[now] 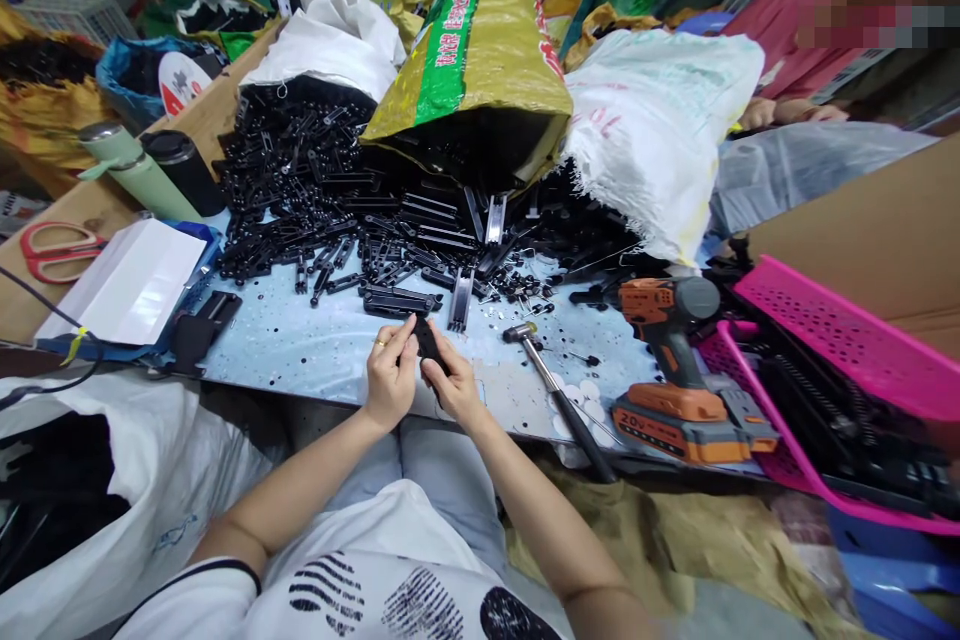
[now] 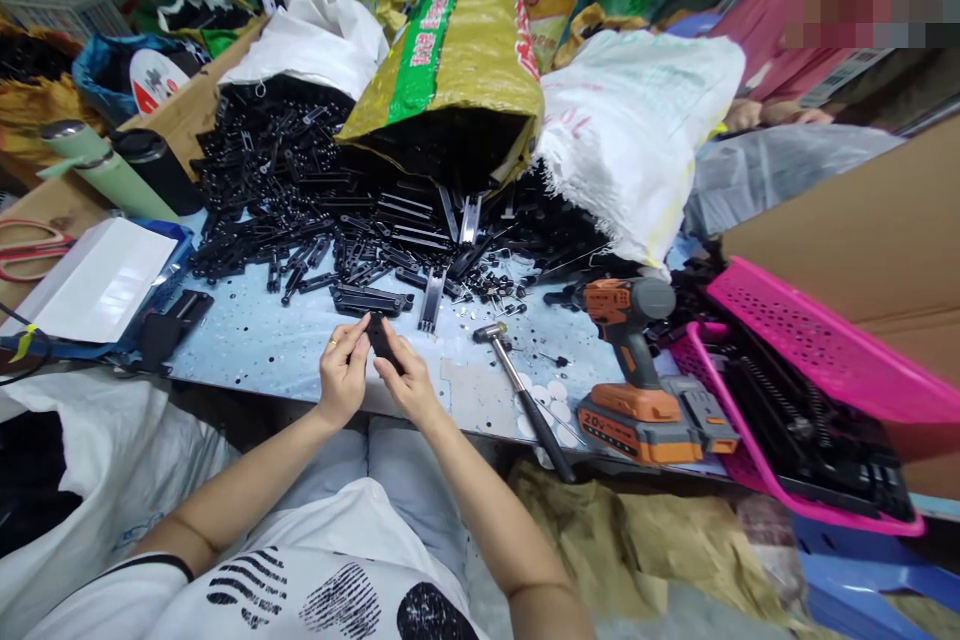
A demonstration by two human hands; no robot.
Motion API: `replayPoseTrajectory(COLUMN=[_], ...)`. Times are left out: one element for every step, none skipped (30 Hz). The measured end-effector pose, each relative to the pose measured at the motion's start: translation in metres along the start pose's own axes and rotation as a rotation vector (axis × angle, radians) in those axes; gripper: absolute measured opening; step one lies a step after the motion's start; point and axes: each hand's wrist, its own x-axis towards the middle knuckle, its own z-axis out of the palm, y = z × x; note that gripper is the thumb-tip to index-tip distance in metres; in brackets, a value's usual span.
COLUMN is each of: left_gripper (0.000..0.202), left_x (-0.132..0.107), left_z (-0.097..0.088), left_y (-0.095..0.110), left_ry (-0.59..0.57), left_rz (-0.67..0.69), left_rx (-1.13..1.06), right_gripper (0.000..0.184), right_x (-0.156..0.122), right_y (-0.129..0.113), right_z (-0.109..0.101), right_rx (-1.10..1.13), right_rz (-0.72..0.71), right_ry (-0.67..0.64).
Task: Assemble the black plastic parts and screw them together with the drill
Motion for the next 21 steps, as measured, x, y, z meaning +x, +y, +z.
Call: replayPoseTrajectory(left_gripper=[0.035,0.034,0.034,0.034,0.034,0.034,0.034,0.035,0.036,0.037,0.037,0.038,0.038,0.040,0.043,0.047,0.050,0.053,0.055,0.056,0.055], left_x=[0.000,0.002,0.004,0.007,0.010,0.013,0.015,0.016,0.014,0.012,0.007,0.002,-0.004,-0.009,-0.013,-0.016,-0.015,-0.013,-0.009,-0.003,0.003], left_z=[0.001,0.002,0.001,0.000,-0.002,-0.003,-0.004,-0.004,-0.004,-0.004,-0.005,-0.006,-0.008,-0.012,-0.016,-0.020,-0.024,-0.027,-0.029,-0.030,-0.030], left_y=[0.001,0.003,0.004,0.004,0.004,0.003,0.001,-0.002,-0.007,-0.013,-0.019,-0.026,-0.032,-0.038,-0.042,-0.044,-0.045,-0.044,-0.042,-0.040,-0.038], left_ry=[0.025,0.028,0.017,-0.001,-0.016,-0.026,-0.028,-0.020,-0.008,0.005,0.010,-0.001,-0.026,-0.063,-0.110,-0.173,-0.264,-0.381,-0.520,-0.667,-0.803], left_rz=[-0.001,0.003,0.010,0.021,0.033,0.044,0.052,0.053,0.040,0.006,-0.050,-0.120,-0.187,-0.234,-0.244,-0.206,-0.125,-0.018,0.096,0.198,0.277], left_rx=[-0.012,-0.021,-0.026,-0.026,-0.022,-0.015,-0.006,0.007,0.025,0.047,0.074,0.110,0.163,0.233,0.318,0.405,0.478,0.526,0.550,0.557,0.561], right_gripper=[0.055,0.055,0.055,0.055,0.055,0.055,0.056,0.056,0.057,0.057,0.056,0.054,0.052,0.050,0.047,0.044,0.042,0.040,0.039,0.037,0.035], right_x=[-0.001,-0.003,-0.003,-0.003,-0.003,-0.002,-0.001,0.001,0.004,0.008,0.013,0.020,0.029,0.041,0.054,0.069,0.085,0.102,0.119,0.136,0.151], right_y=[-0.002,-0.005,-0.007,-0.010,-0.013,-0.015,-0.017,-0.018,-0.017,-0.016,-0.012,-0.007,0.000,0.007,0.016,0.026,0.036,0.046,0.055,0.063,0.071], right_z=[0.006,0.012,0.017,0.022,0.026,0.030,0.032,0.034,0.034,0.032,0.028,0.020,0.008,-0.007,-0.026,-0.048,-0.072,-0.097,-0.121,-0.144,-0.164], right_rx=[-0.005,-0.013,-0.021,-0.030,-0.041,-0.053,-0.069,-0.086,-0.106,-0.133,-0.173,-0.230,-0.303,-0.386,-0.481,-0.575,-0.663,-0.762,-0.863,-0.940,-0.988], right_rz=[-0.014,-0.030,-0.042,-0.049,-0.052,-0.051,-0.049,-0.047,-0.045,-0.045,-0.044,-0.039,-0.028,-0.013,0.006,0.030,0.058,0.083,0.115,0.164,0.207], right_ry=[0.040,0.076,0.106,0.132,0.154,0.171,0.182,0.186,0.169,0.118,0.037,-0.060,-0.147,-0.200,-0.204,-0.146,-0.044,0.066,0.171,0.269,0.340])
